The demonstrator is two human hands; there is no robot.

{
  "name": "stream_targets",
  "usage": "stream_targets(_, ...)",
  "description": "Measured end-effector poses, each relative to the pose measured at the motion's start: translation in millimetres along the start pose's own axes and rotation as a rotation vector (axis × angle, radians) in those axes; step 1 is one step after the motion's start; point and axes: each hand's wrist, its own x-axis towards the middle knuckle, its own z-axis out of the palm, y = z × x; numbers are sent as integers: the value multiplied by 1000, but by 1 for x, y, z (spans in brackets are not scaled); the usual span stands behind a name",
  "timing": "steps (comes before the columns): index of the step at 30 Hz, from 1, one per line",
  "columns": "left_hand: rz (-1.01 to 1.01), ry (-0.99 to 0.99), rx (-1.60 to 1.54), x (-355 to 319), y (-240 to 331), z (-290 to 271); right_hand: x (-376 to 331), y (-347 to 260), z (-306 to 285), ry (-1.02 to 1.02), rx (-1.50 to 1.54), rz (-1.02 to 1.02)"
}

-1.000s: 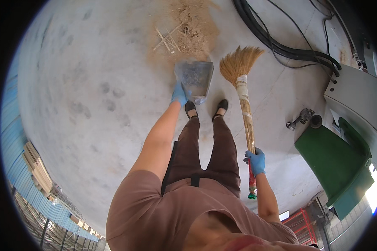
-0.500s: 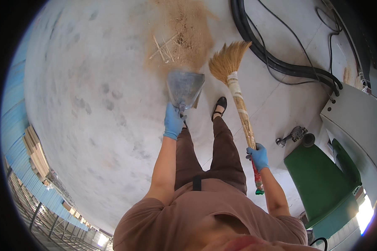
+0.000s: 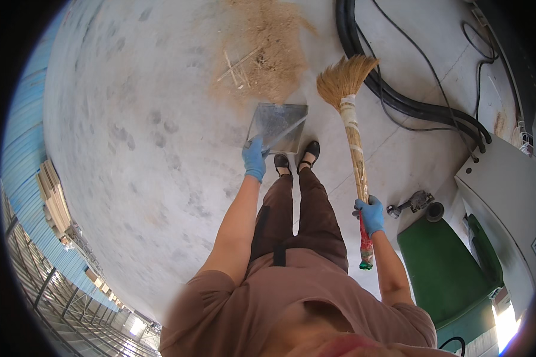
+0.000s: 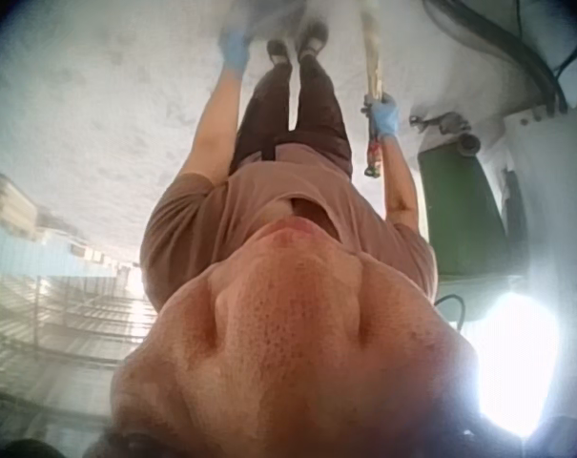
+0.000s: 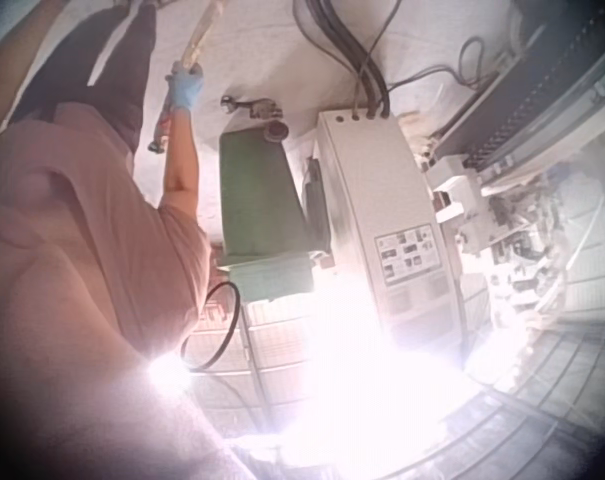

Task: The person sweeps sawdust and debris on a concrete floor using a broom and dustpan. They move a vacuum hose aside, gather the debris into piles, and scoop it into the dustpan while walking around a workshop area.

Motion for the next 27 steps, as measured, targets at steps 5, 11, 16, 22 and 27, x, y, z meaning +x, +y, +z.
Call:
stream_targets(5,70,50,-43,22,11,62,-2,-20,-9,11,2,-11)
stream_targets(11,48,-38,-103,62,68,131,-2,-49,-18,8,-49,-11)
stream_targets(16,106,-4,-84,131,121,211,17,-89,-18,9,-106,-58)
stream_targets(22,25,-68,-23,235,230,282,62,-202,3,12,-208,-86)
stream_targets(27,13,52,25,236,247,302,67,-328,18,87,-356,-192)
